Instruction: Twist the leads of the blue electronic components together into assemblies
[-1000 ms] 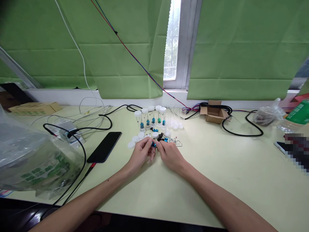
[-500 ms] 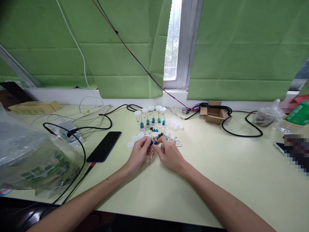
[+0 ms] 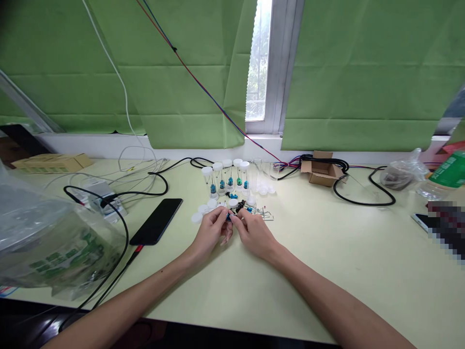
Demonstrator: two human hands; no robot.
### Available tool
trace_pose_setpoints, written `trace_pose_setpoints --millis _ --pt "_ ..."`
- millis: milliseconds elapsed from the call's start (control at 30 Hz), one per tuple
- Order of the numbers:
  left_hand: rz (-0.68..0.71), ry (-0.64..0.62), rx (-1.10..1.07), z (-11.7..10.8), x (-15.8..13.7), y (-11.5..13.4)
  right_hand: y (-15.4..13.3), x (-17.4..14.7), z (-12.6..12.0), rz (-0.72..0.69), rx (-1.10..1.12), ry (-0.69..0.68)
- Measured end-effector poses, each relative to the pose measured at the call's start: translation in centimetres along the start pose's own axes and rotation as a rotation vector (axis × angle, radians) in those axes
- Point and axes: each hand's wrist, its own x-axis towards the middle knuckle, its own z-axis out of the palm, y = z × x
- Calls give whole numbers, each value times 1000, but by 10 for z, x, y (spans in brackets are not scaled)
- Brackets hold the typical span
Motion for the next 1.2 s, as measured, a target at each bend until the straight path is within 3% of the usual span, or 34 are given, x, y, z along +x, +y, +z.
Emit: trace_pose_setpoints --millis 300,667,933,1200 --pt "7 -18 1 -1 0 -1 -3 1 2 21 40 45" --pt "-39 -11 -53 -1 1 7 -12 1 2 152 203 20" --pt "9 -55 54 -7 3 7 -9 -1 3 86 176 16" --pt "-15 -37 67 -5 1 8 -20 -2 3 181 254 -17"
